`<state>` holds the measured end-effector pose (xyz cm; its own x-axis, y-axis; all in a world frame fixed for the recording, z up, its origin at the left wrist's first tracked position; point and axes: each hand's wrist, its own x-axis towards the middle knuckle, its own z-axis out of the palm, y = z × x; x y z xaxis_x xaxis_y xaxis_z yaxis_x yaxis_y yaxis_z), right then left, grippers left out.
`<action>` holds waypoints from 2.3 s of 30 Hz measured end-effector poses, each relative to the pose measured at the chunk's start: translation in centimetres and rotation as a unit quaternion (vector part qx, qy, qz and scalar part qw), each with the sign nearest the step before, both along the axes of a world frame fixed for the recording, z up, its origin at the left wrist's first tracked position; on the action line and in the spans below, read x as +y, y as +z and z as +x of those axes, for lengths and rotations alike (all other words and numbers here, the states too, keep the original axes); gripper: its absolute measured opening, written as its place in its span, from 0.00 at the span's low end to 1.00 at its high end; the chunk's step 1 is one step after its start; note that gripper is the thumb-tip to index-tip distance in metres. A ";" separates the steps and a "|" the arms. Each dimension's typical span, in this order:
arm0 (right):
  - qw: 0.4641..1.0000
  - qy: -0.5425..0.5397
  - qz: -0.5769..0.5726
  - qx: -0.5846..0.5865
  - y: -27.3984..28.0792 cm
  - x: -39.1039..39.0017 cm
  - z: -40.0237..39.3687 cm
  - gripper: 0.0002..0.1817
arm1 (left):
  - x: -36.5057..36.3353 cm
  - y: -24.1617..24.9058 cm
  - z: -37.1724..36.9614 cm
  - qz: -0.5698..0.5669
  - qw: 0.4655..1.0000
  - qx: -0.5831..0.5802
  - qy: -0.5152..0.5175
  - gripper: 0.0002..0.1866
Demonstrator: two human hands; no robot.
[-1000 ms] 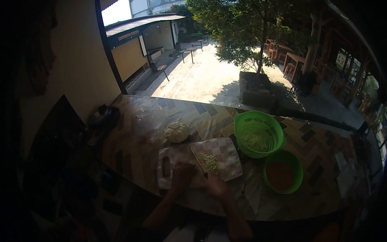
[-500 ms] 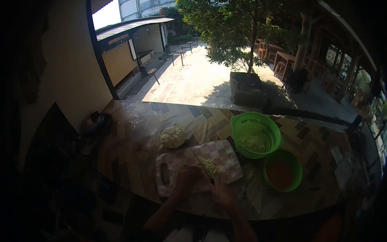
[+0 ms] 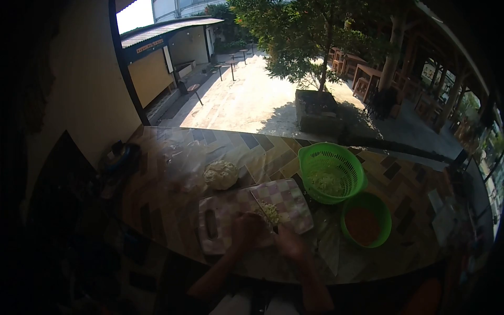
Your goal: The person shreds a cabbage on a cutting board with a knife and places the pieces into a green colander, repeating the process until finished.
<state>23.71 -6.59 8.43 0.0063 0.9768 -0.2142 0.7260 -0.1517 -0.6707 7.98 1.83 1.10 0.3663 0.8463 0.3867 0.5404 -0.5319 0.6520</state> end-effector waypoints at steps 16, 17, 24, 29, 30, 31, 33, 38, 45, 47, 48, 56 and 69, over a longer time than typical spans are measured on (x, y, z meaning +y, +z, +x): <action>0.999 -0.013 0.012 0.027 -2.6 -1.1 -0.8 0.18 | 0.1 -0.2 -0.2 0.062 0.997 -0.023 -0.025 0.07; 0.999 -0.046 -0.005 0.028 -3.1 -1.1 -1.7 0.18 | 0.3 -0.8 -0.2 0.071 0.997 -0.012 -0.027 0.07; 0.998 -0.057 -0.006 -0.024 -1.5 -0.2 -3.2 0.18 | 0.1 -1.2 -0.2 -0.012 0.997 -0.073 -0.027 0.08; 1.000 0.006 -0.019 -0.014 1.7 -1.0 1.3 0.18 | -0.4 0.6 0.1 0.009 0.997 -0.076 -0.008 0.08; 1.000 0.004 -0.026 -0.005 1.7 -1.3 1.8 0.18 | -0.8 1.2 0.4 0.016 0.996 -0.085 -0.018 0.08; 1.000 0.009 0.004 -0.003 0.9 -1.7 2.1 0.19 | -1.2 1.9 0.6 0.022 0.995 -0.094 -0.027 0.08; 0.998 0.021 0.064 0.003 -0.3 -2.3 1.9 0.21 | -1.5 1.9 0.9 0.043 0.994 -0.076 -0.059 0.07; 0.995 -0.072 -0.059 -0.028 0.0 -3.1 -0.5 0.22 | -2.2 3.0 1.4 0.041 0.997 -0.030 -0.055 0.07; 0.999 0.018 -0.039 -0.024 0.5 -0.7 3.0 0.20 | -1.9 1.4 1.8 0.013 0.997 -0.055 -0.045 0.05; 0.999 0.038 -0.028 -0.027 0.8 -0.5 4.0 0.19 | -2.1 2.2 1.7 -0.015 0.997 -0.068 -0.029 0.05; 0.998 0.050 -0.022 -0.027 0.9 -0.4 4.1 0.19 | -2.1 2.2 1.6 -0.005 0.997 -0.059 -0.046 0.05; 0.999 -0.031 0.013 -0.028 -1.3 -1.5 1.4 0.19 | -1.8 0.8 2.2 0.006 1.000 -0.011 -0.026 0.06; 0.996 -0.055 0.071 0.011 -4.9 -1.8 0.1 0.23 | -1.8 0.7 1.3 0.055 0.998 -0.023 -0.025 0.07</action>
